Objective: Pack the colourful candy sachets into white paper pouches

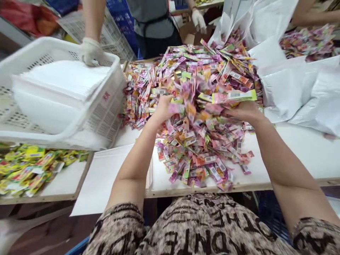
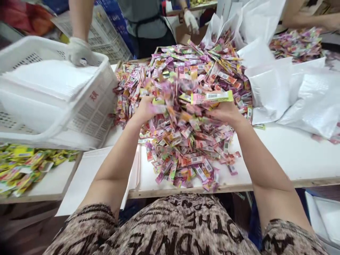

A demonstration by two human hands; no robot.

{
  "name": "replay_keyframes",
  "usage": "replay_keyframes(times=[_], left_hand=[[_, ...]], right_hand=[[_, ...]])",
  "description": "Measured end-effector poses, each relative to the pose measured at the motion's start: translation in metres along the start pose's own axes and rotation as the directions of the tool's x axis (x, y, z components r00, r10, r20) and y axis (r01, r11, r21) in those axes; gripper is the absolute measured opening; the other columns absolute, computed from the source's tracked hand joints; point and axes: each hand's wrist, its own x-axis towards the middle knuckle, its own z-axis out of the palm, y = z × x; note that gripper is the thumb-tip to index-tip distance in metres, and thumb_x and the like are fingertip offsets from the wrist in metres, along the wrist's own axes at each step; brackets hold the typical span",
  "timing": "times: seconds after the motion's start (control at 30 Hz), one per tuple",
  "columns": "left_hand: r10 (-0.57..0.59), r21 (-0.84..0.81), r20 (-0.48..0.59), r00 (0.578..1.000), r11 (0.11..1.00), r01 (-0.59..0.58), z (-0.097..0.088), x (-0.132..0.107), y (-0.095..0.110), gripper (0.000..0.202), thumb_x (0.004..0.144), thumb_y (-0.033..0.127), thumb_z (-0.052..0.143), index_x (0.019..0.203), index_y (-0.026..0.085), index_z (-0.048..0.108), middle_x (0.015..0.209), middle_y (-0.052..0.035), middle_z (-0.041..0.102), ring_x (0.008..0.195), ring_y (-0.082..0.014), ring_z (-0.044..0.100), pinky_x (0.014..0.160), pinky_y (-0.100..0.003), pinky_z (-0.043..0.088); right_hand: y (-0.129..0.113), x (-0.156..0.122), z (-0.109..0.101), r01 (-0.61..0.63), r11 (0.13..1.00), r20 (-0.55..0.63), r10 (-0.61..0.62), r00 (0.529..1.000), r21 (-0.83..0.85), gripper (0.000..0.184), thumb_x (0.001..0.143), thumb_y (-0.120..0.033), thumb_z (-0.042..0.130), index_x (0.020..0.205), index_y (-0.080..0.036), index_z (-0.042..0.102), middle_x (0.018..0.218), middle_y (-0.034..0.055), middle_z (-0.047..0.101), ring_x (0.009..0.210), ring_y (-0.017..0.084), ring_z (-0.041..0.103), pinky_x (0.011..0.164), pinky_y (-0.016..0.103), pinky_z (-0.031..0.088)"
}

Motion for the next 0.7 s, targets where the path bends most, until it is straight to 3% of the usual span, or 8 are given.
replay_keyframes(times=[0.13, 0.23, 0.37, 0.47, 0.53, 0.6, 0.67, 0.7], left_hand=[[-0.074, 0.246, -0.033, 0.997, 0.966, 0.080, 0.000, -0.022, 0.009, 0.037, 0.058, 0.043, 0.084, 0.061, 0.018, 0.056, 0.056, 0.0044, 0.045, 0.067, -0.0181, 0.055, 0.067, -0.029, 0.045], [-0.166, 0.218, -0.004, 0.986, 0.962, 0.163, -0.006, -0.045, 0.007, 0.043, 0.058, 0.051, 0.085, 0.067, 0.018, 0.060, 0.060, 0.0030, 0.052, 0.070, -0.0201, 0.057, 0.071, -0.031, 0.047], [-0.315, 0.048, 0.099, 0.944, 0.949, 0.312, -0.016, -0.090, -0.028, 0.063, 0.061, 0.059, 0.084, 0.106, 0.017, 0.069, 0.102, -0.0085, 0.073, 0.108, -0.0303, 0.066, 0.096, -0.037, 0.050], [-0.494, 0.039, 0.109, 0.863, 0.869, 0.493, -0.016, -0.124, -0.069, 0.077, 0.058, 0.059, 0.087, 0.120, 0.019, 0.066, 0.130, -0.0161, 0.069, 0.139, -0.0363, 0.051, 0.114, -0.043, 0.041], [-0.597, 0.059, 0.096, 0.796, 0.802, 0.594, -0.008, -0.140, -0.089, 0.081, 0.056, 0.060, 0.089, 0.120, 0.018, 0.065, 0.133, -0.0185, 0.068, 0.139, -0.0394, 0.051, 0.114, -0.046, 0.041], [-0.649, -0.003, 0.095, 0.755, 0.758, 0.652, 0.008, -0.144, -0.097, 0.080, 0.057, 0.061, 0.089, 0.120, 0.017, 0.065, 0.133, -0.0186, 0.068, 0.134, -0.0398, 0.056, 0.112, -0.047, 0.045], [-0.658, -0.166, 0.120, 0.743, 0.725, 0.668, 0.031, -0.136, -0.094, 0.075, 0.062, 0.061, 0.087, 0.120, 0.019, 0.066, 0.132, -0.0165, 0.070, 0.131, -0.0371, 0.060, 0.110, -0.045, 0.047], [-0.644, -0.276, 0.149, 0.750, 0.701, 0.657, 0.044, -0.127, -0.089, 0.072, 0.064, 0.061, 0.086, 0.120, 0.020, 0.067, 0.129, -0.0149, 0.071, 0.130, -0.0352, 0.061, 0.109, -0.044, 0.049]], right_hand=[[0.001, -0.015, 0.008, 0.015, 0.998, -0.079, -0.010, 0.997, 0.068, 0.040, 0.064, -0.042, 0.077, 0.097, -0.019, 0.074, 0.098, 0.0080, 0.077, 0.098, 0.031, 0.072, 0.093, 0.045, 0.058], [0.002, -0.031, 0.002, -0.077, 0.993, -0.051, 0.082, 0.995, 0.090, 0.049, 0.059, -0.050, 0.080, 0.092, -0.015, 0.074, 0.089, 0.0080, 0.074, 0.084, 0.029, 0.071, 0.082, 0.043, 0.058], [0.029, -0.071, -0.016, -0.252, 0.953, 0.043, 0.248, 0.968, 0.169, 0.067, 0.063, -0.053, 0.081, 0.119, -0.017, 0.071, 0.118, 0.0117, 0.071, 0.104, 0.030, 0.069, 0.082, 0.037, 0.058], [0.073, -0.107, -0.027, -0.490, 0.853, 0.065, 0.486, 0.871, 0.179, 0.092, 0.065, -0.058, 0.082, 0.145, -0.023, 0.055, 0.133, 0.0161, 0.065, 0.115, 0.032, 0.066, 0.076, 0.037, 0.059], [0.101, -0.125, -0.026, -0.686, 0.710, 0.087, 0.682, 0.726, 0.159, 0.094, 0.063, -0.062, 0.083, 0.143, -0.020, 0.056, 0.122, 0.0180, 0.069, 0.106, 0.033, 0.069, 0.067, 0.037, 0.059], [0.116, -0.131, -0.013, -0.785, 0.574, 0.150, 0.776, 0.612, 0.233, 0.084, 0.063, -0.067, 0.081, 0.129, -0.020, 0.062, 0.109, 0.0158, 0.073, 0.091, 0.030, 0.072, 0.061, 0.037, 0.058], [0.114, -0.124, 0.012, -0.775, 0.503, 0.254, 0.749, 0.612, 0.382, 0.067, 0.064, -0.070, 0.078, 0.111, -0.024, 0.067, 0.100, 0.0117, 0.076, 0.081, 0.028, 0.072, 0.062, 0.039, 0.059], [0.107, -0.116, 0.027, -0.732, 0.519, 0.286, 0.692, 0.663, 0.441, 0.060, 0.065, -0.072, 0.076, 0.102, -0.025, 0.067, 0.094, 0.0100, 0.076, 0.078, 0.028, 0.072, 0.064, 0.040, 0.060]])
